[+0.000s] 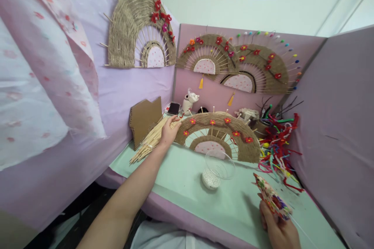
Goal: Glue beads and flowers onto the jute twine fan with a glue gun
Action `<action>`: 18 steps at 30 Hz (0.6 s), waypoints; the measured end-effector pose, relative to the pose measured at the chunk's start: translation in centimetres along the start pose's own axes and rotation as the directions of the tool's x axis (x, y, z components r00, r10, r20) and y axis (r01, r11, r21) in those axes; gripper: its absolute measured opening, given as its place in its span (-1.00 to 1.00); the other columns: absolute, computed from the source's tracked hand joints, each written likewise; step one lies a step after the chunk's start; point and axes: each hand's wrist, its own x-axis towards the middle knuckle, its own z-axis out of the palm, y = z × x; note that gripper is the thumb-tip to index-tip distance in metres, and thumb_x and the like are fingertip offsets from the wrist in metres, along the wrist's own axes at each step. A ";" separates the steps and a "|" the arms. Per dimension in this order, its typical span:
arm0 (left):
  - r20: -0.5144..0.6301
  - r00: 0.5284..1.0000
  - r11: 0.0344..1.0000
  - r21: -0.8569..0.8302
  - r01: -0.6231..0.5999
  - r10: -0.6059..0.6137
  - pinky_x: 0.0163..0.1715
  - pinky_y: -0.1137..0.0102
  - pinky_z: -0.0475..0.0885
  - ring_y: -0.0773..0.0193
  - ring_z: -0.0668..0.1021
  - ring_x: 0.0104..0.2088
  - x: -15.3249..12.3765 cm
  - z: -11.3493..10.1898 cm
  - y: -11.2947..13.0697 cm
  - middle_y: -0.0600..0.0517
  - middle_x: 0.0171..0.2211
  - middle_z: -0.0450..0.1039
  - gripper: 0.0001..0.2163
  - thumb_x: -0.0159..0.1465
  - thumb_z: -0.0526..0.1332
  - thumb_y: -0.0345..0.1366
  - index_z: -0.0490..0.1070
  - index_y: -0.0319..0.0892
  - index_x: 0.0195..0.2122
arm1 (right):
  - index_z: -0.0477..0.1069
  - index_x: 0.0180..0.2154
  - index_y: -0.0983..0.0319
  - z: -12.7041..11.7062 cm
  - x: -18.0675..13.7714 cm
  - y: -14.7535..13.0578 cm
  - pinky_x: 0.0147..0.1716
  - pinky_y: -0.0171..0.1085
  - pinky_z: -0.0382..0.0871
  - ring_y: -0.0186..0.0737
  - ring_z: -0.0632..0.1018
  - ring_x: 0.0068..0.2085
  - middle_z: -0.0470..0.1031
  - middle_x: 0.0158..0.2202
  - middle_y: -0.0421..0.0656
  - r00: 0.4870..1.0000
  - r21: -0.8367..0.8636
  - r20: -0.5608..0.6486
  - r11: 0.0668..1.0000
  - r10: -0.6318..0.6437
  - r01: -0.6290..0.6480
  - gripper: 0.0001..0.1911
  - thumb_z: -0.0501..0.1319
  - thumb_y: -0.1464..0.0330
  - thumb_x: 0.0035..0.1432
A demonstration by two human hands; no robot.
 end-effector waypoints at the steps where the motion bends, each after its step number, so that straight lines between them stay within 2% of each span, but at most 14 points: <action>1: 0.005 1.000 1.000 0.003 -0.003 0.003 0.05 0.24 0.30 0.18 0.51 -0.05 0.0 0.0 0.0 -0.06 -0.13 0.53 -0.62 0.14 0.25 -0.31 0.36 -0.17 0.01 | 0.47 -0.38 0.17 0.0 0.0 0.1 -0.53 -0.27 0.32 -0.07 0.51 -0.42 0.40 -0.64 -0.18 1.000 -0.006 -0.001 1.000 0.005 -0.005 -0.62 0.15 -0.01 0.03; 18: -0.001 0.995 0.994 0.050 -0.100 0.100 0.03 0.26 0.30 0.19 0.50 -0.06 0.0 0.0 0.1 -0.04 -0.13 0.52 -0.69 0.18 0.22 -0.28 0.40 -0.14 -0.04 | 0.46 -0.38 0.16 0.1 0.1 0.0 -0.53 -0.23 0.33 -0.02 0.52 -0.41 0.41 -0.64 -0.18 0.999 0.007 0.000 0.999 0.032 -0.032 -0.65 0.16 0.02 0.02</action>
